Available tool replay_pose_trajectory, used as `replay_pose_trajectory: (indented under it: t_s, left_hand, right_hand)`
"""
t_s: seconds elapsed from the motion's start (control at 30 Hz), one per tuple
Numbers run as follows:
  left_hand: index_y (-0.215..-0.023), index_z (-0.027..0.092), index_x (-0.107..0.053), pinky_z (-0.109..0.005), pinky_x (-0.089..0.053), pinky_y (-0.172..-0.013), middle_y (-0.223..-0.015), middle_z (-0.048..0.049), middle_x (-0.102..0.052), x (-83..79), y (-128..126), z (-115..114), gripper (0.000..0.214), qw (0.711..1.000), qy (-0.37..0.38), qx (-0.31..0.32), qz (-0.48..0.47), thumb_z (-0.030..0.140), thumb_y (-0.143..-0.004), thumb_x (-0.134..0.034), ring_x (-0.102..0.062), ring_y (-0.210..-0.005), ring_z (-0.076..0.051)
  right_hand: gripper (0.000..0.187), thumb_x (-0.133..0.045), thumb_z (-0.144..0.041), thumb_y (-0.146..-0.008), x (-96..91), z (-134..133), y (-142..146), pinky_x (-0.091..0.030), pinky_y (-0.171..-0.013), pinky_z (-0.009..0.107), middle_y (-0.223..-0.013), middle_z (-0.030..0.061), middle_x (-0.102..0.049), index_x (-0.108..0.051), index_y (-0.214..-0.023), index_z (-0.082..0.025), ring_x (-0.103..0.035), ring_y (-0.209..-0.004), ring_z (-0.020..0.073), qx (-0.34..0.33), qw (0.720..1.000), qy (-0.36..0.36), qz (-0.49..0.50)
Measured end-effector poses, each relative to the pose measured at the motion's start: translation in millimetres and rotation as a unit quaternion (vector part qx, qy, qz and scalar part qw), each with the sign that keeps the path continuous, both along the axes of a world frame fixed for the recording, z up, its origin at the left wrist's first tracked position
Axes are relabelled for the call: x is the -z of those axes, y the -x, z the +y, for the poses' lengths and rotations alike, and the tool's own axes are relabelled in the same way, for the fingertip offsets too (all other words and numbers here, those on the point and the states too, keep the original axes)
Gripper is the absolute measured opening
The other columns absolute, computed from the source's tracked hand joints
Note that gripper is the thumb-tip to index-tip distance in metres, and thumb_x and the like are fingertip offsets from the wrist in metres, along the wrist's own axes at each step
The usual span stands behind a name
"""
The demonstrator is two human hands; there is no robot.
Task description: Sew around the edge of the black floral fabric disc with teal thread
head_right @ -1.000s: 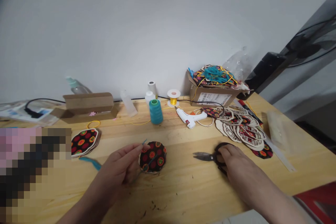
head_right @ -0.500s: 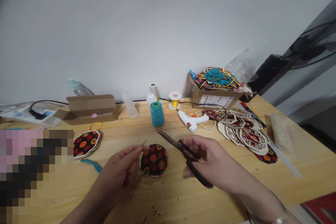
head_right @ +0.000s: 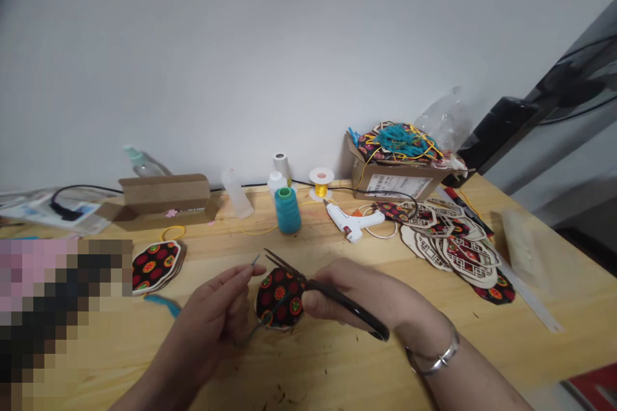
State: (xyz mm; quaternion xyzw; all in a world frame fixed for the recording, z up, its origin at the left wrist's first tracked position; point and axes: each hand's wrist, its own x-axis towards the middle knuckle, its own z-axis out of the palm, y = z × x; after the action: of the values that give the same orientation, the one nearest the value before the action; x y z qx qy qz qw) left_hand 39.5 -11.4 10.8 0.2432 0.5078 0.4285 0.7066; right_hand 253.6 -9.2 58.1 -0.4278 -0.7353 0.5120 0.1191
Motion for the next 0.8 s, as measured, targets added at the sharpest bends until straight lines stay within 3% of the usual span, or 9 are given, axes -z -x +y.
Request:
replay_pose_trajectory:
  t_s: [0.17,0.5,0.63,0.8]
  left_hand:
    - [-0.081,0.015,-0.065,-0.016,-0.012,-0.034,-0.035,0.0125,-0.025,-2.2,-1,-1,0.026,0.999,-0.017,0.000,0.031,0.039,-0.073,-0.062,-0.014,-0.034,-0.003]
    - [-0.086,0.014,-0.067,-0.019,-0.010,-0.036,-0.036,0.0109,-0.027,2.7,-3,-6,0.032,0.993,-0.039,0.074,0.085,0.042,-0.078,-0.055,-0.016,-0.035,-0.004]
    - [-0.088,0.013,-0.068,-0.019,-0.010,-0.037,-0.037,0.0106,-0.028,2.5,-3,-6,0.034,0.990,-0.050,0.086,0.105,0.043,-0.079,-0.055,-0.016,-0.036,-0.004]
    - [-0.083,0.013,-0.068,-0.019,-0.010,-0.037,-0.037,0.0099,-0.030,2.2,-3,-6,0.032,0.990,-0.052,0.085,0.104,0.043,-0.078,-0.056,-0.017,-0.037,-0.004]
  right_hand:
    - [0.055,-0.039,-0.065,-0.078,-1.5,3,8,-0.027,-0.045,0.020,-0.058,-0.0020,-0.039,-0.058,-0.076,-0.014,-0.034,-0.053,0.0087,0.023,0.995,-0.013,-0.098]
    - [0.055,-0.039,-0.064,-0.079,9.4,3,17,-0.026,-0.045,0.020,-0.058,-0.0025,-0.039,-0.057,-0.073,-0.013,-0.030,-0.052,0.0081,0.013,0.998,0.020,-0.049]
    - [0.055,-0.037,-0.063,-0.080,9.5,1,18,-0.026,-0.045,0.021,-0.061,-0.0017,-0.040,-0.058,-0.076,-0.012,-0.030,-0.053,0.0083,0.036,0.998,0.005,-0.052]
    - [0.053,-0.038,-0.061,-0.081,12.1,3,19,-0.024,-0.045,0.021,-0.059,-0.0032,-0.035,-0.057,-0.076,-0.012,-0.028,-0.052,0.0078,0.004,0.999,0.034,-0.035]
